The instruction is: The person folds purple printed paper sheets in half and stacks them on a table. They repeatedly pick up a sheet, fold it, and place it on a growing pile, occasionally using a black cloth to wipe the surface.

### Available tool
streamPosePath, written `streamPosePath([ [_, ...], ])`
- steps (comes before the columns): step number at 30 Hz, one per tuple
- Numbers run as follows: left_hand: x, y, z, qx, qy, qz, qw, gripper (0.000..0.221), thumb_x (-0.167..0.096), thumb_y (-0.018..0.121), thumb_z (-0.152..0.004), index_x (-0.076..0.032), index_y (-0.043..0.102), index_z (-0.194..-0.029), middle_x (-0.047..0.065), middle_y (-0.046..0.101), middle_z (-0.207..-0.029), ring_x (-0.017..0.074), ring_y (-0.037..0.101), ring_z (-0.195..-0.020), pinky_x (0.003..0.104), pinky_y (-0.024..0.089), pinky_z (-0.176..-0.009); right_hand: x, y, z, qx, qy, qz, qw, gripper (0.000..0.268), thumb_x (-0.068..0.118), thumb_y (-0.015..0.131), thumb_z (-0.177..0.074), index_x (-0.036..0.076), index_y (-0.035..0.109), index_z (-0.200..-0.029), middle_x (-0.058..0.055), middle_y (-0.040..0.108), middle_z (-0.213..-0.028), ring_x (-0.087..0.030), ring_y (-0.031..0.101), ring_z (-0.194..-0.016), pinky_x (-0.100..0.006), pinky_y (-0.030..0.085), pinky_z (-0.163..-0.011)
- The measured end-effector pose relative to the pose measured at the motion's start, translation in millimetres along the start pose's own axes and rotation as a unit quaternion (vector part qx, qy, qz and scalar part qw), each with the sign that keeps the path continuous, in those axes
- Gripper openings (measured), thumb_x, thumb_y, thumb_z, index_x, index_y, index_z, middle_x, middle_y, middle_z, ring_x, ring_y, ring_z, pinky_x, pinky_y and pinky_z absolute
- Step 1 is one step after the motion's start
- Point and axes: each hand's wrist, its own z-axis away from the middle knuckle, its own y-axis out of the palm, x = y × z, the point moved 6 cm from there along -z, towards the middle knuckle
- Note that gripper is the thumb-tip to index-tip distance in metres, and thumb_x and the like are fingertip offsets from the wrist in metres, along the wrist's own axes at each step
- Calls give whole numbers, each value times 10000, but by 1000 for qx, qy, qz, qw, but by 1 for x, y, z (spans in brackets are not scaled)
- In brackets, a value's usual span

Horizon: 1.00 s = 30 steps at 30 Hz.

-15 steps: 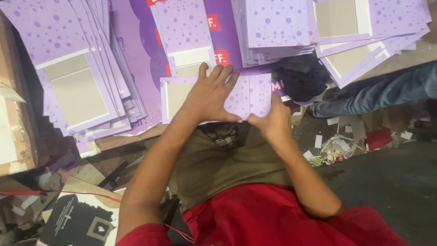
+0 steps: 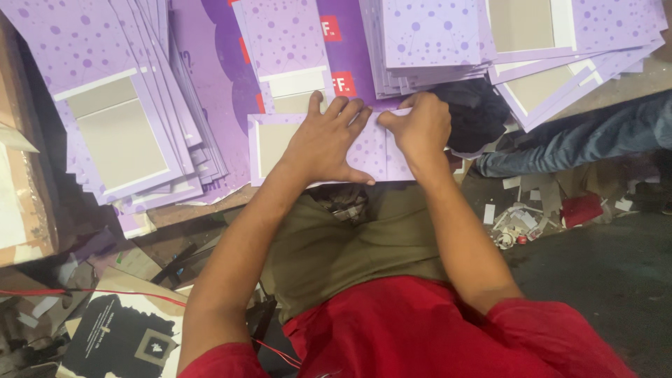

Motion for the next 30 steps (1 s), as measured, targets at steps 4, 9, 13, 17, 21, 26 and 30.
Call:
streamPosePath([
  [4,-1,3,1,3,-4,-14,1000,1265,-919,654,-591,55,543,-1390,171,527,-1364,338,454,-1274,685,277,-1058,3,-4,33,-12,-57,12,998,489,233,874,-724,-27,692,-1095,-245,723,-850,-453,702,-806,-532,546,-705],
  [9,4,-2,-1,-16,-7,0,1000,1259,-909,657,-580,39,543,-1402,168,526,-1375,329,459,-1275,691,276,-1067,10,8,100,62,-56,43,996,482,74,685,-864,-75,558,-1305,-267,691,-797,-459,686,-748,-554,531,-721],
  [13,4,9,1,6,-12,-1,1000,1255,-893,656,-602,40,526,-1432,170,510,-1416,340,446,-1310,706,259,-1088,14,6,116,22,-147,-2,989,436,12,635,-889,-109,582,-1304,-288,672,-791,-467,669,-710,-543,519,-649],
  [17,4,10,3,-30,-23,-36,999,1223,-883,642,-641,69,541,-1403,193,478,-1477,386,400,-1368,714,238,-1091,-3,-5,97,17,-104,-115,988,311,21,627,-928,-63,671,-1225,-241,695,-779,-305,714,-634,-419,552,-600],
  [21,-1,8,23,-104,-143,-84,981,1043,-787,615,-817,86,570,-1386,188,487,-1526,389,386,-1437,706,233,-1130,-27,5,84,67,16,-400,914,230,69,665,-963,-55,678,-1156,-79,719,-903,-112,586,-640,-298,467,-561],
  [26,0,1,51,-143,-231,9,962,588,-460,614,-991,-77,603,-1438,84,519,-1544,350,394,-1484,701,220,-1150,-41,35,95,137,117,-507,843,200,69,706,-935,-24,674,-1110,-1,693,-901,-52,554,-687,-225,434,-592],
  [30,0,-5,52,-146,-252,32,956,551,-388,620,-951,-108,601,-1425,79,517,-1526,360,372,-1467,723,189,-1137,-33,29,99,96,127,-481,862,170,120,672,-981,-13,702,-1081,-12,668,-865,-58,522,-664,-233,408,-570],
])
